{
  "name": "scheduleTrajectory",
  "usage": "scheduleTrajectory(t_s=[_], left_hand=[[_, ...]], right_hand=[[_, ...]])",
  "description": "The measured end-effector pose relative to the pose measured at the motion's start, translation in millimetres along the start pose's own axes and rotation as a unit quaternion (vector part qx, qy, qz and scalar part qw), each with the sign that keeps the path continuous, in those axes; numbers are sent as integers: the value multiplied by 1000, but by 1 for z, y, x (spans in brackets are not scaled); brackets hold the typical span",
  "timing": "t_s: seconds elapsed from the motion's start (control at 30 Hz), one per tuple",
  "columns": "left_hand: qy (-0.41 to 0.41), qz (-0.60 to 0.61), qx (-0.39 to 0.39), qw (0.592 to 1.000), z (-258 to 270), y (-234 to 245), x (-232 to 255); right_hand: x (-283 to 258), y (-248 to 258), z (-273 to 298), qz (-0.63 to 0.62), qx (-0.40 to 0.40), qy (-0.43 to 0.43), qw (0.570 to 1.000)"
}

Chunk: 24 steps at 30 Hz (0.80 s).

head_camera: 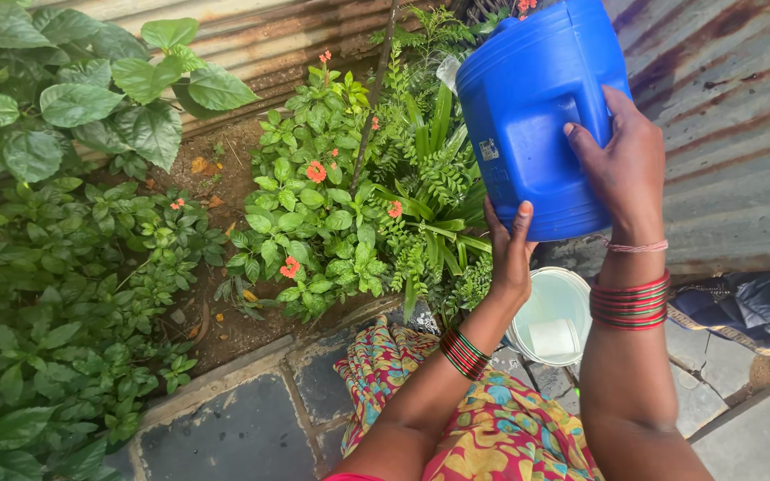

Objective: The person waters several plants in a garden area by hand using a blue watering jug filled from a white bucket.

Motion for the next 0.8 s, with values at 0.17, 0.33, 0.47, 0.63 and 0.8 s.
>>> scheduleTrajectory(t_s=[0.17, 0.33, 0.47, 0.63, 0.8], left_hand=[[4, 17, -1, 1000, 8, -2, 3], [-42, 51, -12, 998, 14, -3, 8], [-61, 52, -5, 997, 20, -5, 6], [-48, 44, 5, 998, 28, -3, 1], [-58, 44, -7, 997, 36, -6, -2]], right_hand=[[-8, 4, 4, 6, -1, 21, 1000], [-22, 4, 8, -22, -15, 28, 999], [-31, 7, 13, -16, -21, 22, 999], [-32, 7, 20, 8, -18, 11, 1000], [-28, 9, 26, 46, -13, 8, 999]])
Point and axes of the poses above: each hand's wrist, its own z-axis away from the middle knuckle, its own y-axis out of the back of the hand, x = y × z, the point moved 3 cm from there along -z, towards the middle knuckle, and after that the axes turned 1 degree about -y, right-handed, at the moved point
